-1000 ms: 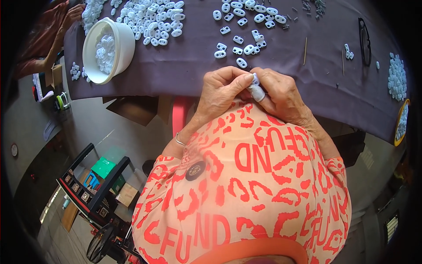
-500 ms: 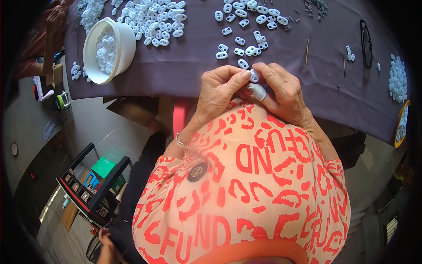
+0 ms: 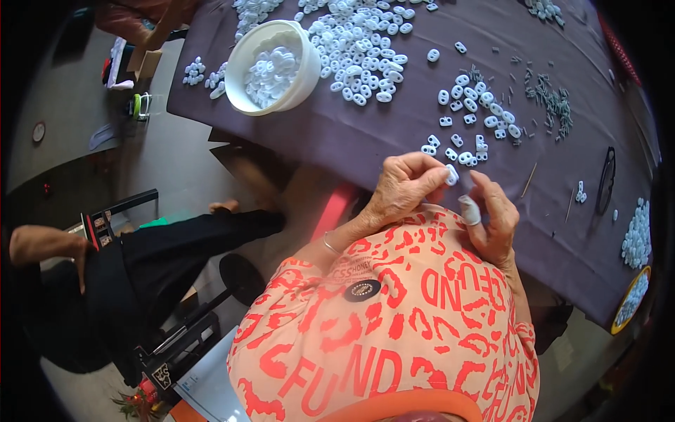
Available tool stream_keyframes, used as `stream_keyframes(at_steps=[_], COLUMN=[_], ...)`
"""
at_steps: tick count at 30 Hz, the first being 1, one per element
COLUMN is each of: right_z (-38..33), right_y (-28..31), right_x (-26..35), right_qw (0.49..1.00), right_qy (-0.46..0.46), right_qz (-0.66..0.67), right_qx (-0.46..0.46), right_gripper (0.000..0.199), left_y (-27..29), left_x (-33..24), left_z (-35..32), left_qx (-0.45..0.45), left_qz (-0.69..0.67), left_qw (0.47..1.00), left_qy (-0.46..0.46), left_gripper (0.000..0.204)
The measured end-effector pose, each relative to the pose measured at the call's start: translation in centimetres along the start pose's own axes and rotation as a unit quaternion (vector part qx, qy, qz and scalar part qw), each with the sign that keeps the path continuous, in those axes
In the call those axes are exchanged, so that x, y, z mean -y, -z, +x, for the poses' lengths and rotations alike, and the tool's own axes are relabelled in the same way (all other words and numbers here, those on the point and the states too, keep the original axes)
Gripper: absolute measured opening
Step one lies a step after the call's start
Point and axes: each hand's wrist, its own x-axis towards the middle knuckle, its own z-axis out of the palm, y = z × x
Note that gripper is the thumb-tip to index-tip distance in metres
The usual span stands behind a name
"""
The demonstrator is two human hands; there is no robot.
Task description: The person assembles small plastic components by hand, inserting pins to connect the pieces together, and moves a white container on the table.
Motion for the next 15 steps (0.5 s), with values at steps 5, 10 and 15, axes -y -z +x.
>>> stream_keyframes(at_steps=[5,10,15], right_z=[0.6,0.1,0.1], right_y=[0.0,-0.1,-0.1], right_x=[-0.7,-1.4,-1.3], right_qw=[0.996,0.997,0.998], right_qy=[0.065,0.046,0.044], right_qz=[-0.029,-0.043,-0.039], right_qx=[-0.061,-0.039,-0.033], right_gripper=[0.027,0.021,0.019], left_y=[3.3,6.9,11.0], left_x=[-2.2,-4.9,-7.3], left_z=[0.0,0.2,1.0], left_qx=[-0.123,-0.286,-0.379], left_qz=[0.049,0.132,0.224], left_qw=[0.971,0.905,0.827], left_qy=[-0.201,-0.287,-0.351], left_gripper=[0.009,0.009,0.014])
